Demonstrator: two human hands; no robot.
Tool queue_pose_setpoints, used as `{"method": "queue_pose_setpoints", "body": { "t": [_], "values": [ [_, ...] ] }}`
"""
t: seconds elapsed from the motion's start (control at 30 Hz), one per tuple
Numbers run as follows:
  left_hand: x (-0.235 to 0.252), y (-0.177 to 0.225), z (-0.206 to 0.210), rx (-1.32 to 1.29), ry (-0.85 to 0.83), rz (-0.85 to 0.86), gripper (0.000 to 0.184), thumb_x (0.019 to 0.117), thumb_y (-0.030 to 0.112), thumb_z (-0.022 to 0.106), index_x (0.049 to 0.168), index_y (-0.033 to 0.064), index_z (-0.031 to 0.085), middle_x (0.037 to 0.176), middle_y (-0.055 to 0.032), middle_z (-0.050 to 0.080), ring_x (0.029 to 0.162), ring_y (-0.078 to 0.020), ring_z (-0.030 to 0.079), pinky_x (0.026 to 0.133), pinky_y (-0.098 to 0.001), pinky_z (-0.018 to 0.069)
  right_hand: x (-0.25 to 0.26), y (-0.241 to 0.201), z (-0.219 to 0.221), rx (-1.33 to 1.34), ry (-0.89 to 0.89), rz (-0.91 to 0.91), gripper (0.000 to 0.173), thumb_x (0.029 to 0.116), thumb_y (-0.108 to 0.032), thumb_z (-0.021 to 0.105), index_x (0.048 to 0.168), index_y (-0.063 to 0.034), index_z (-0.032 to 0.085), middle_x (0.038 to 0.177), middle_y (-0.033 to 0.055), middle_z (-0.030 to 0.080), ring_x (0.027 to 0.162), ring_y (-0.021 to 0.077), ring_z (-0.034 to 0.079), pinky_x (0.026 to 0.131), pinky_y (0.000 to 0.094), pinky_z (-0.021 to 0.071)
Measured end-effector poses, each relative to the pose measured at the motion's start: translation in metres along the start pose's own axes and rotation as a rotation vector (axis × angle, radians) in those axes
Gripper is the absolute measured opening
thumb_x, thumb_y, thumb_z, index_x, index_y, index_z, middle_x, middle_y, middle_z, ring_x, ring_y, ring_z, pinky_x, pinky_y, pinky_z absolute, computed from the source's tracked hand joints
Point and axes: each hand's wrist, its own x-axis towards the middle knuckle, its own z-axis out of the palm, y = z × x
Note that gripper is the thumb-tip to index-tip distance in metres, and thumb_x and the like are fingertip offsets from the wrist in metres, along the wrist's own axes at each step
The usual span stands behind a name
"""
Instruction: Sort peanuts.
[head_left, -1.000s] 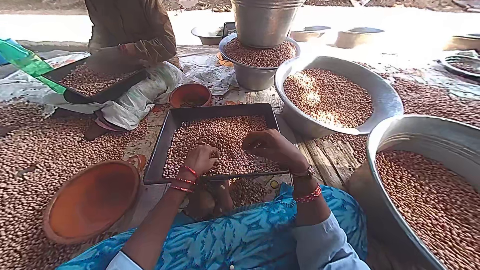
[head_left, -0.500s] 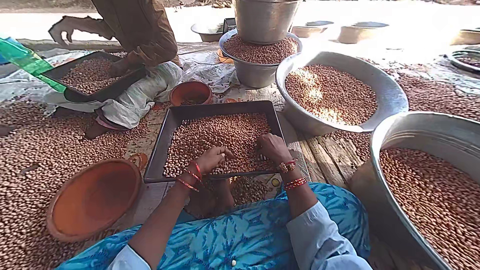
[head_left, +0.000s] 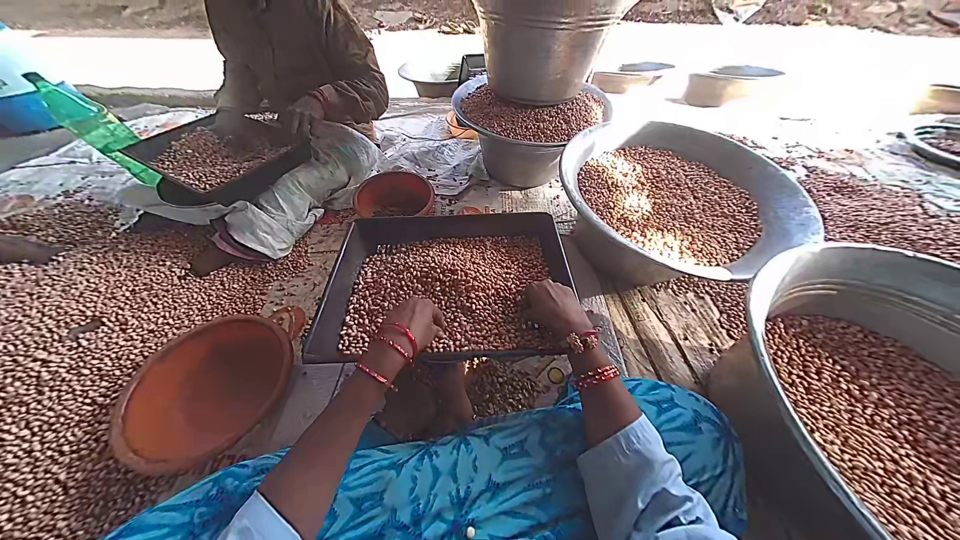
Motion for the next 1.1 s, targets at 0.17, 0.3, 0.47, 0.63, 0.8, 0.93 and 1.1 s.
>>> {"method": "queue_pose_setpoints", "body": {
  "t": [0.17, 0.3, 0.47, 0.63, 0.8, 0.93, 1.1],
  "values": [
    [0.005, -0.010, 0.001, -0.031, 0.006, 0.110, 0.029, 0.1025, 0.022, 0.064, 0.125, 0.0048, 0.071, 0.122, -0.0243, 0.069, 0.119, -0.0410, 0.064, 0.106, -0.0590, 0.0450, 0.003, 0.003, 0.002, 0.018, 0.026, 0.016, 0.028, 0.0965, -0.021, 0.066, 0.113, 0.0014, 0.071, 0.122, 0.0240, 0.068, 0.119, 0.0409, 0.064, 0.096, 0.0594, 0.0487],
    [-0.016, -0.042, -0.018, -0.388, -0.007, 0.503, 0.015, 0.0983, 0.012, 0.069, 0.107, 0.0012, 0.073, 0.093, -0.0061, 0.074, 0.084, -0.0124, 0.068, 0.085, -0.0331, 0.0546, -0.002, 0.005, 0.003, 0.138, 0.038, -0.242, 0.022, 0.0959, -0.018, 0.066, 0.105, 0.0016, 0.073, 0.106, 0.0229, 0.071, 0.103, 0.0387, 0.068, 0.089, 0.0571, 0.0513],
    [-0.035, -0.077, -0.034, -0.863, -0.110, 0.627, 0.020, 0.1025, 0.006, 0.056, 0.119, 0.0009, 0.067, 0.105, -0.0057, 0.076, 0.090, -0.0146, 0.076, 0.085, -0.0326, 0.0642, -0.014, -0.007, -0.007, 0.664, -0.019, -0.969, 0.026, 0.0995, -0.018, 0.067, 0.118, -0.0001, 0.068, 0.106, 0.0046, 0.073, 0.094, 0.0048, 0.068, 0.087, 0.0254, 0.0556],
    [-0.006, -0.087, -0.029, -0.050, -0.005, -0.233, 0.049, 0.1011, 0.032, 0.068, 0.136, -0.0018, 0.062, 0.136, -0.0298, 0.061, 0.131, -0.0457, 0.056, 0.111, -0.0628, 0.0395, 0.000, 0.002, 0.002, 0.266, 0.115, -0.210, 0.044, 0.0989, -0.028, 0.068, 0.136, -0.0060, 0.062, 0.127, 0.0205, 0.068, 0.121, 0.0388, 0.063, 0.101, 0.0594, 0.0466],
    [0.005, -0.019, -0.001, 0.010, -0.087, -0.097, 0.064, 0.1015, 0.024, 0.064, 0.151, -0.0078, 0.038, 0.144, -0.0325, 0.053, 0.136, -0.0470, 0.051, 0.113, -0.0609, 0.0393, -0.002, -0.025, 0.010, 0.113, -0.056, -0.180, 0.064, 0.0971, -0.033, 0.071, 0.150, -0.0060, 0.045, 0.129, 0.0258, 0.063, 0.122, 0.0436, 0.061, 0.100, 0.0619, 0.0470],
    [-0.001, 0.023, 0.016, -0.273, 0.104, 0.140, 0.074, 0.0955, 0.000, 0.059, 0.160, -0.0038, 0.024, 0.160, -0.0262, 0.038, 0.148, -0.0364, 0.041, 0.121, -0.0489, 0.0335, 0.000, -0.038, 0.016, 0.196, -0.083, -0.306, 0.070, 0.0952, -0.020, 0.071, 0.155, -0.0016, 0.038, 0.133, 0.0271, 0.061, 0.127, 0.0427, 0.059, 0.105, 0.0601, 0.0447],
    [0.009, 0.008, 0.015, -0.771, 0.474, 0.456, 0.051, 0.0974, 0.002, 0.063, 0.146, 0.0015, 0.049, 0.149, -0.0207, 0.050, 0.116, -0.0250, 0.068, 0.097, -0.0359, 0.0579, 0.004, -0.012, 0.006, 0.538, 0.155, -0.407, 0.057, 0.0926, -0.005, 0.068, 0.147, -0.0002, 0.051, 0.135, 0.0228, 0.062, 0.119, 0.0341, 0.064, 0.102, 0.0507, 0.0491]
  ]
}}
